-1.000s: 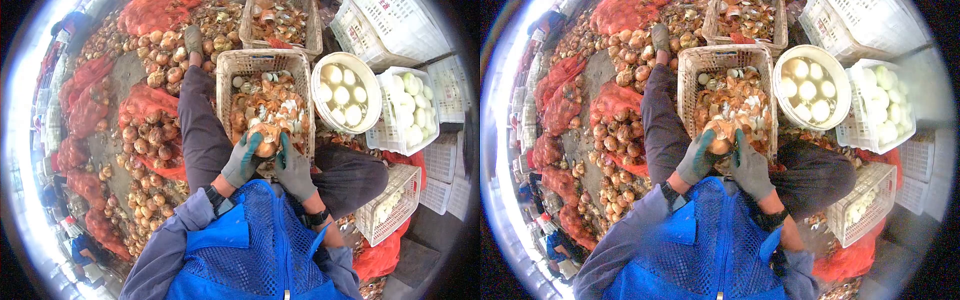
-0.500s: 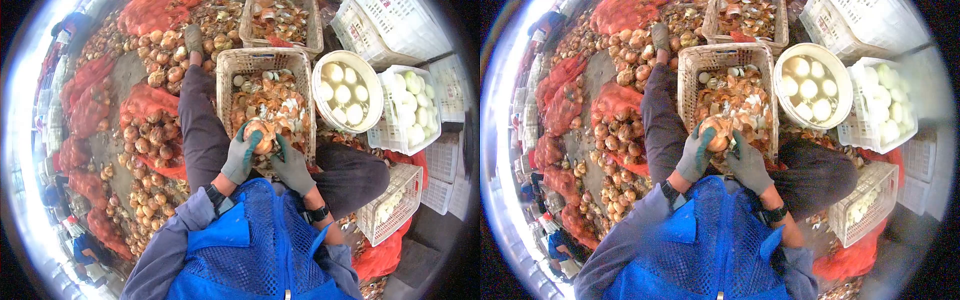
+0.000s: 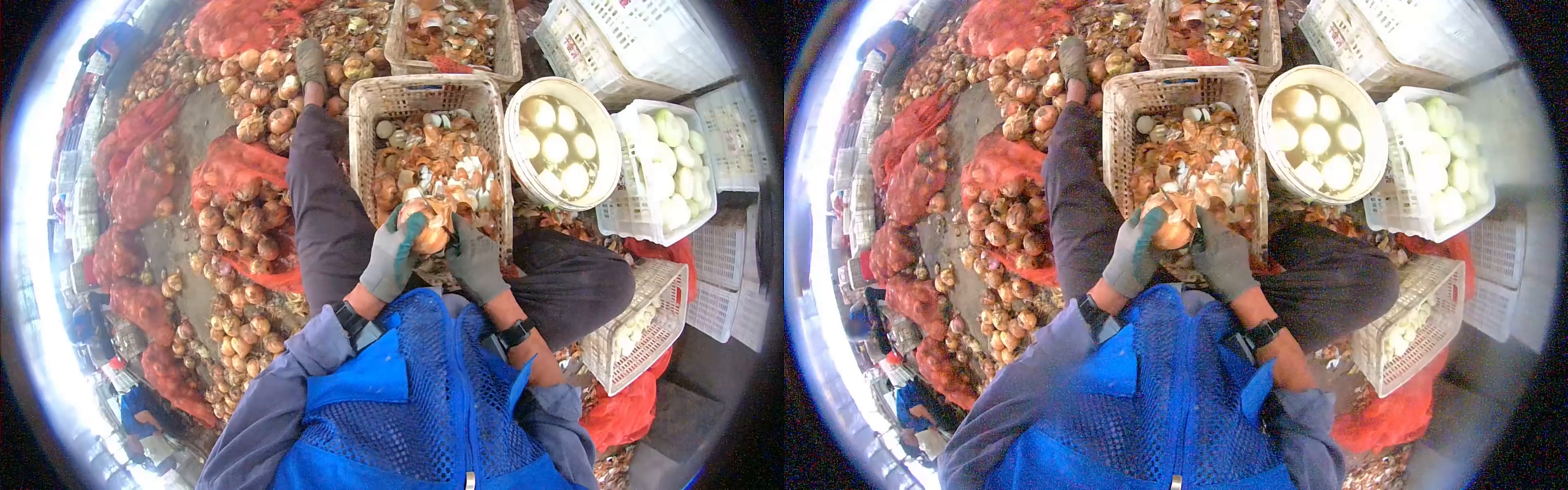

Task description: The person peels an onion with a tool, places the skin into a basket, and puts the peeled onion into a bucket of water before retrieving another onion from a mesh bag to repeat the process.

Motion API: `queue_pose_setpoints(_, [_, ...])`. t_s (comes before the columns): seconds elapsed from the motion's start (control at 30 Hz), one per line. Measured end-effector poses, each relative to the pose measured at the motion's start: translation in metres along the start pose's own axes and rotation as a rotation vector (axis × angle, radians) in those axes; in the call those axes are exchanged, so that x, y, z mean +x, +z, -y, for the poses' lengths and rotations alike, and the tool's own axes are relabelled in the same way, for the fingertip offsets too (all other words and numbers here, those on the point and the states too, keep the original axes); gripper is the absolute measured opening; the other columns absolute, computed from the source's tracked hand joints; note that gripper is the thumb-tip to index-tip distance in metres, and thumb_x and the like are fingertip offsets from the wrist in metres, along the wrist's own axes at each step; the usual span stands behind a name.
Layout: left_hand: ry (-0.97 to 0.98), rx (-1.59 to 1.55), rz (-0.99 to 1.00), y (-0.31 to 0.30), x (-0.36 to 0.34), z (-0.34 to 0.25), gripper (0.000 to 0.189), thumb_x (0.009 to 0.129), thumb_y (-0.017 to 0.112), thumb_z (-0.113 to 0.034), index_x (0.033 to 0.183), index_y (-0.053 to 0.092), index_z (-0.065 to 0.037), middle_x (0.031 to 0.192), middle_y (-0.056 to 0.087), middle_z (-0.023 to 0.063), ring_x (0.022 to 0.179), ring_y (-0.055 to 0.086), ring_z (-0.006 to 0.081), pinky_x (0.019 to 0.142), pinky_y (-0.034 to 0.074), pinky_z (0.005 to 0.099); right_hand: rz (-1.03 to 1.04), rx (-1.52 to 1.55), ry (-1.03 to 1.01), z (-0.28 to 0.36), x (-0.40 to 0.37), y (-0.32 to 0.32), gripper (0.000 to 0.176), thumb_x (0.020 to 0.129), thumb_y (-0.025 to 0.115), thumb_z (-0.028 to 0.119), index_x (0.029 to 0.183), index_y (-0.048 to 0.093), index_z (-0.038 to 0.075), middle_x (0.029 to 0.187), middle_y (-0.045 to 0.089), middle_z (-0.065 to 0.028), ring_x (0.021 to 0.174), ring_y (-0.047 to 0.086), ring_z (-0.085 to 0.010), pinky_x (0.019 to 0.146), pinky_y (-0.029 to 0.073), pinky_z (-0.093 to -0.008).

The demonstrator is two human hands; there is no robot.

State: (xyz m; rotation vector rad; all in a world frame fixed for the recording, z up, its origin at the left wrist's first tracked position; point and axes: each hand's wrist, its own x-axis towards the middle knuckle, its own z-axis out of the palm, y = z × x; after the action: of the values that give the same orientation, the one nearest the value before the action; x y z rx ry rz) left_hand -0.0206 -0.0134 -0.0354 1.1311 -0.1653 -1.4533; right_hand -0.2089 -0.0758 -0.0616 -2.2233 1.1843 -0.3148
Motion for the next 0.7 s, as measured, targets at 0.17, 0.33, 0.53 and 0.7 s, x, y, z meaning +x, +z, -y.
queue_pose_setpoints(0.17, [-0.139,-0.336,0.125,-0.004,0.006,0.015,0.056,0.107,0.068,-0.041,0.149,0.058,-0.004,0.143,0.07,0.0154,0.127,0.07,0.0315,0.109,0.059,0.0481,-0.112,-0.102,-0.118,-0.016,0.005,-0.002,0.07,0.087,0.075,0.016,0.153,0.054,0.011,0.122,0.073,-0.0211,0.105,0.074,-0.0399,0.083,0.059,-0.0509])
queue_pose_setpoints(0.33, [-0.258,-0.409,0.161,-0.006,-0.001,0.008,0.066,0.102,0.071,-0.046,0.151,0.056,-0.005,0.144,0.069,0.0157,0.128,0.069,0.0324,0.109,0.058,0.0524,-0.039,-0.038,-0.052,-0.004,0.01,-0.018,0.066,0.083,0.076,0.008,0.147,0.062,0.015,0.122,0.073,-0.0182,0.107,0.073,-0.0394,0.086,0.06,-0.0501])
queue_pose_setpoints(0.53, [-0.178,-0.477,0.415,0.003,-0.024,-0.019,0.072,0.103,0.072,-0.048,0.158,0.05,-0.008,0.153,0.062,0.0148,0.137,0.064,0.0342,0.113,0.056,0.057,-0.28,0.04,-0.137,-0.021,0.004,-0.012,0.053,0.092,0.075,0.008,0.144,0.062,0.004,0.111,0.073,-0.021,0.099,0.071,-0.0425,0.09,0.057,-0.0493])
queue_pose_setpoints(0.7, [-0.168,-0.543,0.361,-0.001,-0.017,-0.019,0.08,0.1,0.074,-0.05,0.161,0.047,-0.004,0.156,0.06,0.0166,0.141,0.061,0.0352,0.121,0.049,0.0561,-0.124,0.367,0.358,-0.008,0.006,-0.012,0.039,0.097,0.075,0.013,0.136,0.068,0.008,0.109,0.077,-0.0181,0.098,0.075,-0.0372,0.083,0.058,-0.0478])
